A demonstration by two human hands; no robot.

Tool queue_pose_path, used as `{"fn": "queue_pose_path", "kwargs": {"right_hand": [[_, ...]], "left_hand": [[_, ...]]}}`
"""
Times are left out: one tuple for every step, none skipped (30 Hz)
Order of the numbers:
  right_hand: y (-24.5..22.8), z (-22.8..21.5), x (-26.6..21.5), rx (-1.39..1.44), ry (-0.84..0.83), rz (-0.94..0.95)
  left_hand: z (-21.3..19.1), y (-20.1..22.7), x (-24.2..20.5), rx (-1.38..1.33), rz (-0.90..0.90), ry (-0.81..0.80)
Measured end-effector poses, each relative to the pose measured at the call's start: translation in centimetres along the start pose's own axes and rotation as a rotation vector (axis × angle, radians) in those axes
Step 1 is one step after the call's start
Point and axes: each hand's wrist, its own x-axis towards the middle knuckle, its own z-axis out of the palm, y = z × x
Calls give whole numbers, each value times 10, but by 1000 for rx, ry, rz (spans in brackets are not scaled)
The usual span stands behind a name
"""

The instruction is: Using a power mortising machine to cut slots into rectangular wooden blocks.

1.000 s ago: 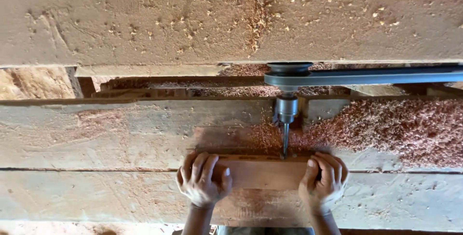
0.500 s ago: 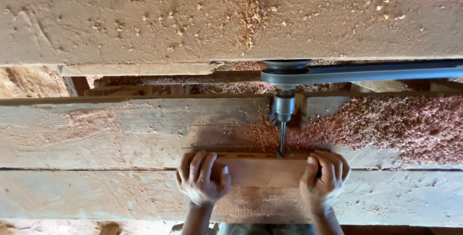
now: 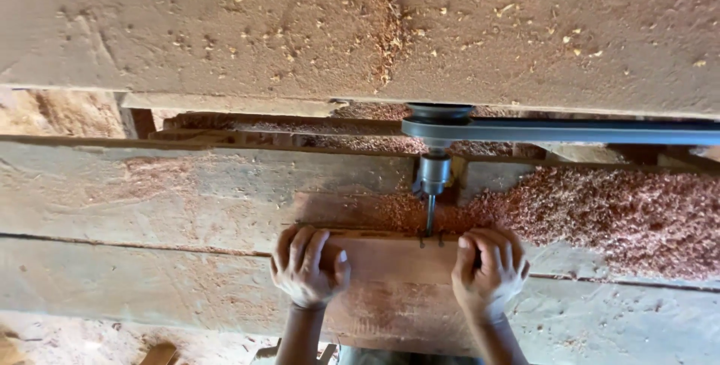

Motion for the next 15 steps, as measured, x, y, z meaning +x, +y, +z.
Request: {"fn": "queue_pose_path", "kwargs": {"right_hand": [[3,-1,1,11,4,-7],[6,-1,1,55,-7,-27],[8,-3,1,98,-23,-47],[11,-2,0,108,-24,-53],[12,-2,-2,134,-35,-55],[14,-1,-4,159,-47,-57],[14,-2,-3,158,-48,-58],[14,-3,-3,174,-50,-48],[14,-3,-1,192,-50,-42],[16,-3,-2,193,-48,-48],[17,-3,-3,200,-50,-52],[18,-3,-3,208,-52,-57],[19,-2,-3,206,-53,-61],[20,-1,-3,213,-52,-66],[21,-3,-5,219,-58,-69]], "left_hand": [[0,4,1,9,-3,9],[1,7,2,-14,-28,26],[1,10,2,-37,-55,38],[6,8,-3,-27,-59,43],[10,5,-8,-1,-57,52],[15,2,-13,26,-54,61],[15,2,-12,25,-56,60],[15,3,-11,30,-46,67],[16,3,-9,36,-38,80],[13,4,-8,37,-41,85],[10,6,-6,47,-47,65],[8,7,-5,56,-53,44],[9,6,-6,54,-56,45],[12,4,-7,52,-57,51],[12,4,-9,50,-59,51]]}}
